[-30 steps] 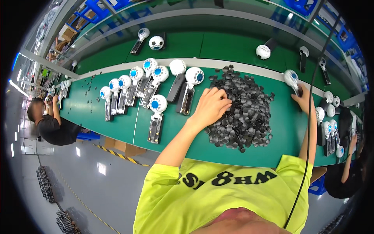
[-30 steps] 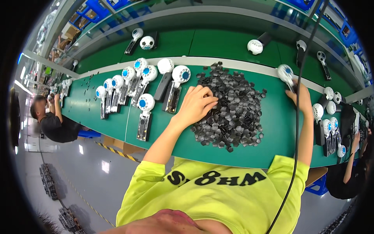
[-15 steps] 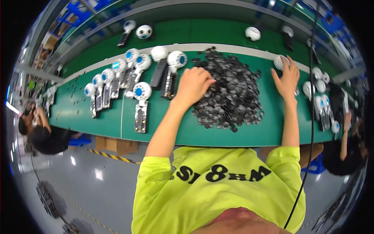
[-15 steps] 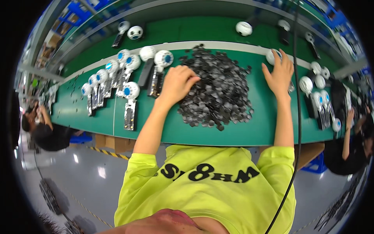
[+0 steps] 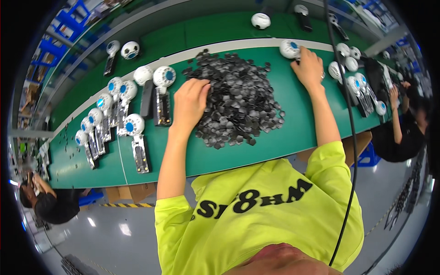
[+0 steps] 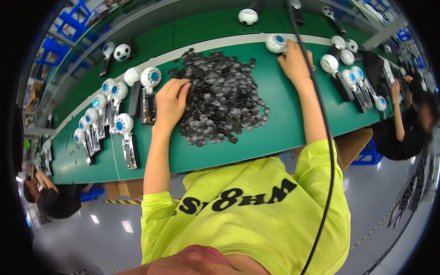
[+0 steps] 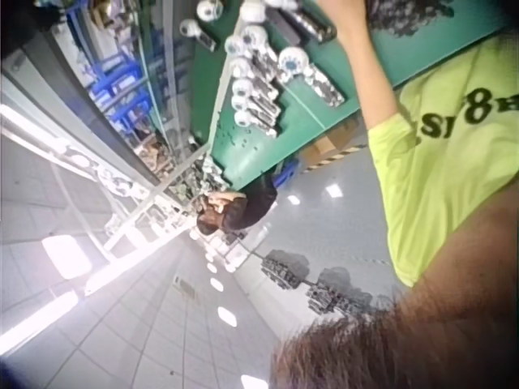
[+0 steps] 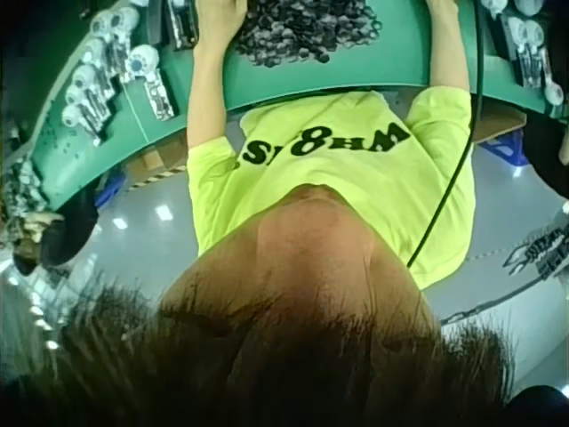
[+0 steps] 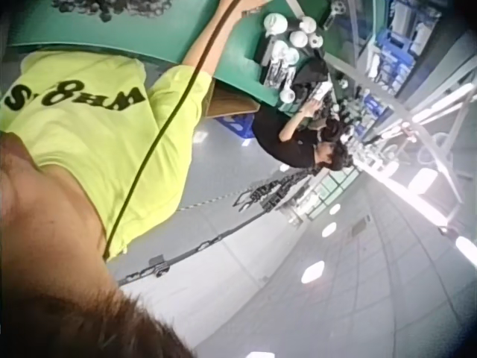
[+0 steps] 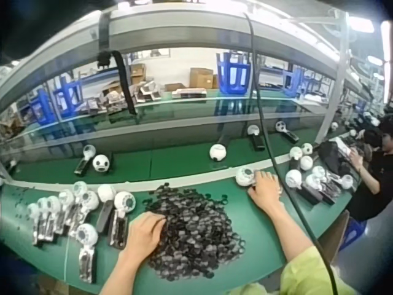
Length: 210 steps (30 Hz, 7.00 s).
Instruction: Assembling handheld electronic devices with a soccer ball design on a production line.
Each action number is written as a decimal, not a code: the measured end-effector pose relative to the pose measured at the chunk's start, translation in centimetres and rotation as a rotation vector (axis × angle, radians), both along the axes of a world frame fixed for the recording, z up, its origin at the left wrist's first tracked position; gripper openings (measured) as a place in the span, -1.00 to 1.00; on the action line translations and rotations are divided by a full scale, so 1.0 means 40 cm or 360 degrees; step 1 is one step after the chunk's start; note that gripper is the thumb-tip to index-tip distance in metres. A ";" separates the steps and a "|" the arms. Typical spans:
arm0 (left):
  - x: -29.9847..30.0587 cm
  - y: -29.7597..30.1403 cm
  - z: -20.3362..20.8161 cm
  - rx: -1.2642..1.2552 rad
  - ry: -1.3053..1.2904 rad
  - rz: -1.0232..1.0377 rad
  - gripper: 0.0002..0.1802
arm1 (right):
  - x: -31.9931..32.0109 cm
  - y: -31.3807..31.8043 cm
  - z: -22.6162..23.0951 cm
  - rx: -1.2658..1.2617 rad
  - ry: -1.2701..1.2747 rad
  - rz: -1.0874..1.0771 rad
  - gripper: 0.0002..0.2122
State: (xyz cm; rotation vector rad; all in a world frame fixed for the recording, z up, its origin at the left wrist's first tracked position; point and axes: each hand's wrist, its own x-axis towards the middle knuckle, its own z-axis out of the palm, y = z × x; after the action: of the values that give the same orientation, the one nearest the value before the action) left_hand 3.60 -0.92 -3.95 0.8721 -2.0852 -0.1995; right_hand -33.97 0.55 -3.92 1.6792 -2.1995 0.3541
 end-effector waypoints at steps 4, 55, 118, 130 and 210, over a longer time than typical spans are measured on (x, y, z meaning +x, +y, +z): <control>-0.005 0.007 0.013 0.0048 -0.0058 -0.0009 -0.91 | -0.027 0.015 -0.014 -0.0273 0.0241 0.0335 -0.59; -0.063 0.067 0.046 0.0027 0.0026 -0.0287 -0.86 | 0.287 0.026 0.109 -0.0382 -0.3131 0.1060 -0.42; -0.094 0.117 0.093 -0.0319 0.0657 -0.0298 -0.78 | 0.465 0.093 0.044 -0.0600 -0.3164 0.1808 -0.46; -0.089 0.117 0.100 -0.0007 0.0742 -0.0267 -0.80 | 0.463 0.102 0.077 -0.0764 -0.2763 0.1652 -0.33; -0.120 0.166 -0.058 0.0873 0.1197 -0.0526 -0.19 | 0.547 0.152 0.010 -0.1349 -0.1814 0.1893 -0.45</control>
State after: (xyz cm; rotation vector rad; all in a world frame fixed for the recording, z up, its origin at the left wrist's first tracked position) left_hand -1.19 5.71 -6.27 0.6039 -1.4447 -1.1324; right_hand -12.10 6.62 -3.51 2.1489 -0.6926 2.5290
